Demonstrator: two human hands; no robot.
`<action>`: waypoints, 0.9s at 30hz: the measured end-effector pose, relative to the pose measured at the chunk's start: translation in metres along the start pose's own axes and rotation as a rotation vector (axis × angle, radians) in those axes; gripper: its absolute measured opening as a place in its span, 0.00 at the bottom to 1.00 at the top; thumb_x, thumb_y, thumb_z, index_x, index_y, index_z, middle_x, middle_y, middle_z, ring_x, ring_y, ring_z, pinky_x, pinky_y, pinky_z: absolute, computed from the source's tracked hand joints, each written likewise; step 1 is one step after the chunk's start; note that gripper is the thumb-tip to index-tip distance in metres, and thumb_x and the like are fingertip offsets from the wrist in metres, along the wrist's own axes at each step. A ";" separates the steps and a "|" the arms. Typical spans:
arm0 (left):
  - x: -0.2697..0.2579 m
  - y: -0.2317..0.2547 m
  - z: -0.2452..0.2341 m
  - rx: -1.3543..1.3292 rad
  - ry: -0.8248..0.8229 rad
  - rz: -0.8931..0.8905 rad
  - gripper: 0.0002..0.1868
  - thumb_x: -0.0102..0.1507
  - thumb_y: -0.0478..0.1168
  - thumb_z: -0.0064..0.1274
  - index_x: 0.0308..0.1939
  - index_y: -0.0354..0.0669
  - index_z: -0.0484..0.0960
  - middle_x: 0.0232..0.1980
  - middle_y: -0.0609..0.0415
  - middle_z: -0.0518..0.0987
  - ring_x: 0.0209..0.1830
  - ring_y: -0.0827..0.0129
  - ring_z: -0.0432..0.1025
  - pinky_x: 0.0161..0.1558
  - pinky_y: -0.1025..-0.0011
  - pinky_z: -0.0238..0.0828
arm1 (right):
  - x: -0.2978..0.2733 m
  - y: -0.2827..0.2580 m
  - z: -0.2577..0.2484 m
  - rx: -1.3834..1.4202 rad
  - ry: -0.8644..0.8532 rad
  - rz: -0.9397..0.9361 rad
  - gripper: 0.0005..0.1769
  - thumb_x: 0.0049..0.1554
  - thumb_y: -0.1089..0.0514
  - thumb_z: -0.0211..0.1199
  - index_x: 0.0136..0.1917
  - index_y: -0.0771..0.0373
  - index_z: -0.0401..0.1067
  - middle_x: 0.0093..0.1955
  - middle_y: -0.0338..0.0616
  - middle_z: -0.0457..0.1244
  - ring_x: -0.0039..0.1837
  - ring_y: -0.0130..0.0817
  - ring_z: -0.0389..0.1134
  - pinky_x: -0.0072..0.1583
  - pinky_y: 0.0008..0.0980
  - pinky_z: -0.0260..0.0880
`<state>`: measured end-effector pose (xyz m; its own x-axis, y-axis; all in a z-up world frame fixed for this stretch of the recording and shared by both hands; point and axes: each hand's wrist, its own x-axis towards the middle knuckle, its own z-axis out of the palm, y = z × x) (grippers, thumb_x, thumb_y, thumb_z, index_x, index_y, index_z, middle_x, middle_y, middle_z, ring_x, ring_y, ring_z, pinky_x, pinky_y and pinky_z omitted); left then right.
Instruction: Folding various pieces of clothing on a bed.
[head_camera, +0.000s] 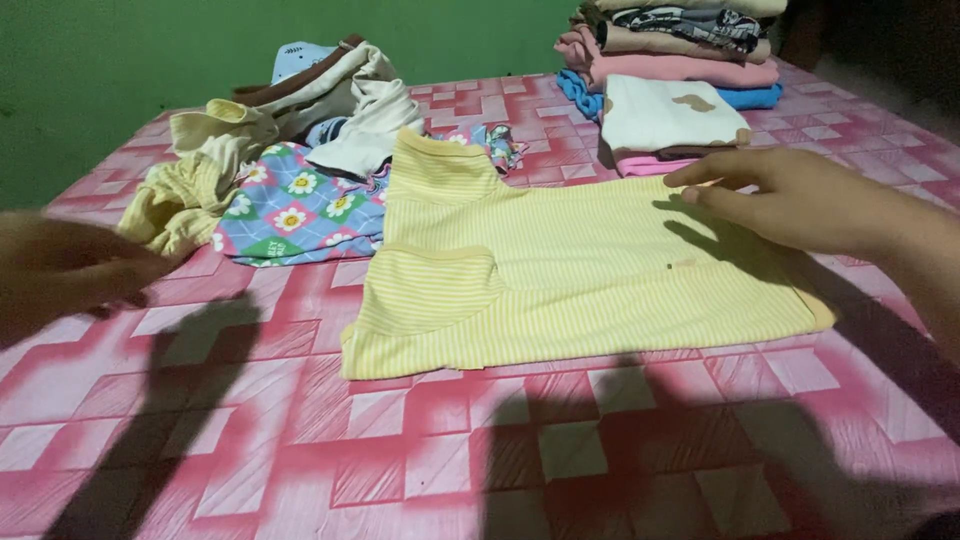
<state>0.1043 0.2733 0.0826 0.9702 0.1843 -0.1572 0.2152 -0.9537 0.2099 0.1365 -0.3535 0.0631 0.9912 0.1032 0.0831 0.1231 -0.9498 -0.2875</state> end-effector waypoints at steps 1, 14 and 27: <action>-0.025 0.054 0.025 0.011 0.000 -0.008 0.30 0.68 0.61 0.47 0.55 0.40 0.89 0.49 0.45 0.87 0.48 0.56 0.82 0.58 0.59 0.78 | 0.005 0.000 0.002 -0.003 -0.009 0.007 0.25 0.62 0.40 0.56 0.71 0.38 0.71 0.63 0.39 0.70 0.62 0.38 0.72 0.63 0.42 0.71; -0.018 0.193 0.115 -0.150 0.468 0.619 0.29 0.63 0.58 0.57 0.58 0.40 0.82 0.53 0.35 0.79 0.55 0.43 0.73 0.56 0.54 0.69 | 0.056 0.047 0.059 -0.065 0.057 -0.297 0.29 0.58 0.39 0.57 0.70 0.49 0.70 0.65 0.50 0.66 0.65 0.43 0.67 0.65 0.44 0.67; 0.010 0.211 0.101 -0.044 0.396 0.473 0.44 0.51 0.60 0.66 0.68 0.48 0.73 0.60 0.37 0.73 0.61 0.44 0.69 0.60 0.55 0.68 | 0.084 0.061 0.058 -0.247 0.178 -0.316 0.28 0.59 0.40 0.60 0.69 0.51 0.72 0.53 0.54 0.67 0.62 0.51 0.63 0.71 0.51 0.54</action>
<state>0.1485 0.0501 0.0280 0.9275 -0.1735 0.3311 -0.2518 -0.9446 0.2106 0.2302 -0.3856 -0.0027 0.8799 0.3684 0.3002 0.3823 -0.9239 0.0132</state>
